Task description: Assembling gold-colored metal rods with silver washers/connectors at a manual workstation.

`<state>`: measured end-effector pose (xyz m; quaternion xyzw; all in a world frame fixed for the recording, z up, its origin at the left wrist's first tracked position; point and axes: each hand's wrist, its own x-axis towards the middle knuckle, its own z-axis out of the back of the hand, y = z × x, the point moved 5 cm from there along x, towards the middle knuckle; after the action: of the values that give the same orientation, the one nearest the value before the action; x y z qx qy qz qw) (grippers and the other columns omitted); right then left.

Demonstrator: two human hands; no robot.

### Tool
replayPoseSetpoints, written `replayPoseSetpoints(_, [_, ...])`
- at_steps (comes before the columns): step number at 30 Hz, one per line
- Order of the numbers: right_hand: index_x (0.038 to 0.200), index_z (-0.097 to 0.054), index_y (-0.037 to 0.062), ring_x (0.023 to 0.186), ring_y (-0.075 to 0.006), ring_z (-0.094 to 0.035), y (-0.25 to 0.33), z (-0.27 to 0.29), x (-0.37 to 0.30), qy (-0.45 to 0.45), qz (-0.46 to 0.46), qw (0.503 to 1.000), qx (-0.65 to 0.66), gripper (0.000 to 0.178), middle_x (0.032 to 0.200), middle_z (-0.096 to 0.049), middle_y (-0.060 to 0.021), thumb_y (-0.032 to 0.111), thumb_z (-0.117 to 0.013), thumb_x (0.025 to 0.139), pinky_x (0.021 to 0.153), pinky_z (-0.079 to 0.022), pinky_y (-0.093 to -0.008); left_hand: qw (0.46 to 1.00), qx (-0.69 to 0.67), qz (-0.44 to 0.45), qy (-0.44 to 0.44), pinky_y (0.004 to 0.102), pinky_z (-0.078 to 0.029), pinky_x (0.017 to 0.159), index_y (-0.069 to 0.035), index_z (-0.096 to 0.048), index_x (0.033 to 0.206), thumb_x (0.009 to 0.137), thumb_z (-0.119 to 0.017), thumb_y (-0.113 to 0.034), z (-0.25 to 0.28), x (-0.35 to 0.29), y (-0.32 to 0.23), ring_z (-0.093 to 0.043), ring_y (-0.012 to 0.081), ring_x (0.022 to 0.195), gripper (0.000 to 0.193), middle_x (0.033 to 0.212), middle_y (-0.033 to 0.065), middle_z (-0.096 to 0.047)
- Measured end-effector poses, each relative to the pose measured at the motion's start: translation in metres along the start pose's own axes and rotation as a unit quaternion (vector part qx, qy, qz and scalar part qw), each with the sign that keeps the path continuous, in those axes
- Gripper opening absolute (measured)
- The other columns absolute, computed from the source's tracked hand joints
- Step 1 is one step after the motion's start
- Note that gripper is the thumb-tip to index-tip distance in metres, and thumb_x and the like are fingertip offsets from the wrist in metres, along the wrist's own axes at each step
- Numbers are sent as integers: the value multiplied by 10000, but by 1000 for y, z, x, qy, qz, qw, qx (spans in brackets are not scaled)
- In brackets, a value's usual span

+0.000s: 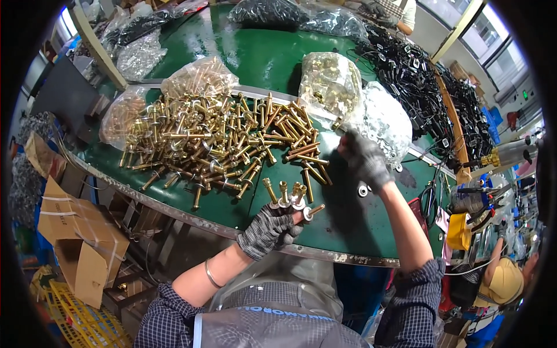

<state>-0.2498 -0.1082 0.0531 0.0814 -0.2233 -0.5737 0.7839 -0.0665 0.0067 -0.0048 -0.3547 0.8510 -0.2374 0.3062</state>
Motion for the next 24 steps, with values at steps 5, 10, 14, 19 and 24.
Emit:
replayPoseSetpoints(5, [822,-535,54,691,-190,-577,80,28,-58,131,84,965,212,99,725,-561,-77,41,-576,733,571,-445,-275,999,3,-28,-21,165,-317,399,-49,-545,878,787,-597,-172,0,-2,-2,-438,62,508,161,653,13,-506])
replayPoseSetpoints(10, [804,-544,55,664,-232,-565,97,39,-70,91,183,974,94,118,711,-550,-84,37,-597,700,569,-449,-297,998,66,-9,17,147,-331,407,-42,-547,898,809,-571,-186,-3,0,-6,-428,38,508,171,691,-7,-526])
replayPoseSetpoints(14, [815,-543,50,701,-286,-534,101,33,-79,101,232,965,63,143,754,-537,-110,59,-594,681,589,-441,-362,998,66,2,-4,161,-291,393,-27,-574,841,796,-585,-202,-6,-4,-9,-406,46,455,180,578,-16,-483])
replayPoseSetpoints(19, [786,-543,55,694,-286,-524,95,41,-73,54,124,981,142,119,735,-531,-99,49,-587,676,592,-435,-359,994,105,6,21,144,-314,401,-41,-570,874,807,-573,-196,1,-2,-6,-412,29,472,169,639,-21,-516])
replayPoseSetpoints(24, [783,-544,60,649,-295,-525,102,38,-74,67,181,975,113,114,687,-525,-101,68,-605,687,582,-431,-355,992,122,2,33,165,-276,388,-35,-577,851,801,-574,-181,-3,-3,-6,-393,34,446,154,556,-26,-462])
